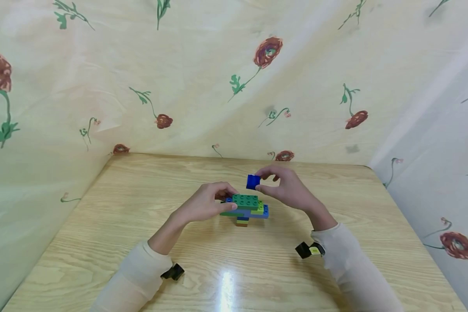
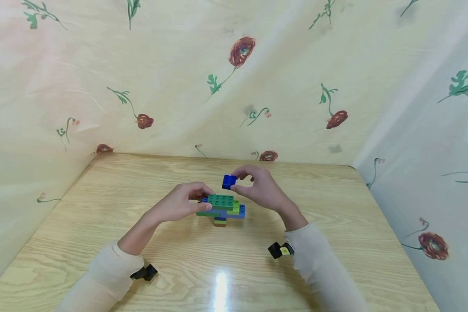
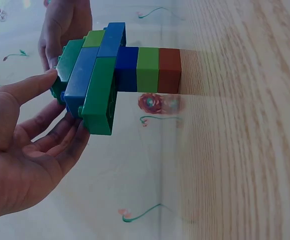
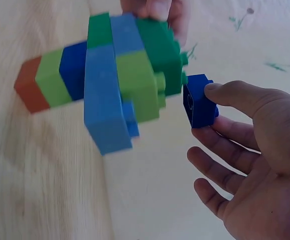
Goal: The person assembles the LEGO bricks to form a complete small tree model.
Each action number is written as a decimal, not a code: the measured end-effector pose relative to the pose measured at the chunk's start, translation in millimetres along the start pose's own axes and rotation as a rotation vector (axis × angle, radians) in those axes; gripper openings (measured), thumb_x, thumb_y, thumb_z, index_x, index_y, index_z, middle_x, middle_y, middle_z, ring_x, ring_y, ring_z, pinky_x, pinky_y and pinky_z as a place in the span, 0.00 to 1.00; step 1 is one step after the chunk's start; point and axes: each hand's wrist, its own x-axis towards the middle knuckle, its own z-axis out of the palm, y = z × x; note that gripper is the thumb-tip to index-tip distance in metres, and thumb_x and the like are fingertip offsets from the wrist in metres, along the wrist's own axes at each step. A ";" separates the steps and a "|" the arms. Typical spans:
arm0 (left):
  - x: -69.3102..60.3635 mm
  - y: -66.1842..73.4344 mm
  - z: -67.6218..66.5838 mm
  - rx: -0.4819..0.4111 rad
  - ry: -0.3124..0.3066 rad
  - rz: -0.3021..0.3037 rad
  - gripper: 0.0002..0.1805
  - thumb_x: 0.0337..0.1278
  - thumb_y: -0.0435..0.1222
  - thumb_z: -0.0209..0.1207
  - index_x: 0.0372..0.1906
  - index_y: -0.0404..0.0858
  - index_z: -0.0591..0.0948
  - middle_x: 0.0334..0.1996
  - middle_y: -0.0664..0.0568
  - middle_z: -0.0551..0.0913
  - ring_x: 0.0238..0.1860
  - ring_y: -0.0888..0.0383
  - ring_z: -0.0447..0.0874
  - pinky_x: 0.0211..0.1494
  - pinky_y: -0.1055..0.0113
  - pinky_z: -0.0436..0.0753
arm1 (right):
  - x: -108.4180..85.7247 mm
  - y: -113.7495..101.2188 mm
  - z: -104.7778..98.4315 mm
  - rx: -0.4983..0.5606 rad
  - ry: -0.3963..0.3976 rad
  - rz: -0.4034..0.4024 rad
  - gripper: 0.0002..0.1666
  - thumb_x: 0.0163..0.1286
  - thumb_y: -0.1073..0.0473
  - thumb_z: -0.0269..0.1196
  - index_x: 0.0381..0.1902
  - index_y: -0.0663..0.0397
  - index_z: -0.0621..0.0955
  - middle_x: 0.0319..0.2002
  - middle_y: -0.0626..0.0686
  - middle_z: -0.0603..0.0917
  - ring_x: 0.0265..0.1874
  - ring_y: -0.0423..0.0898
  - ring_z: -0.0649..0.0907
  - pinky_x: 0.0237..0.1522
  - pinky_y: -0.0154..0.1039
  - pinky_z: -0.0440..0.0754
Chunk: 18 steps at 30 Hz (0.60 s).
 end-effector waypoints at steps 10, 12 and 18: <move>1.9 -2.2 -0.6 -0.026 -0.011 0.016 0.15 0.68 0.40 0.67 0.56 0.43 0.84 0.49 0.52 0.87 0.47 0.57 0.83 0.60 0.56 0.83 | -20.5 -18.3 9.4 0.053 -0.016 -0.037 0.17 0.68 0.58 0.72 0.54 0.49 0.85 0.50 0.48 0.88 0.49 0.46 0.82 0.52 0.50 0.80; 2.3 -3.2 -0.5 -0.034 -0.014 0.030 0.15 0.68 0.40 0.67 0.56 0.42 0.84 0.50 0.51 0.87 0.48 0.57 0.84 0.62 0.54 0.83 | -22.0 -20.1 11.9 0.067 -0.017 -0.046 0.17 0.67 0.59 0.73 0.53 0.49 0.85 0.49 0.48 0.89 0.49 0.48 0.82 0.52 0.51 0.80; 3.3 -4.5 0.8 -0.048 -0.019 0.037 0.17 0.66 0.39 0.68 0.57 0.41 0.83 0.51 0.50 0.87 0.48 0.57 0.85 0.63 0.53 0.83 | -24.4 -19.8 17.4 0.081 -0.034 -0.046 0.17 0.67 0.59 0.73 0.53 0.48 0.85 0.49 0.47 0.88 0.49 0.48 0.83 0.52 0.49 0.80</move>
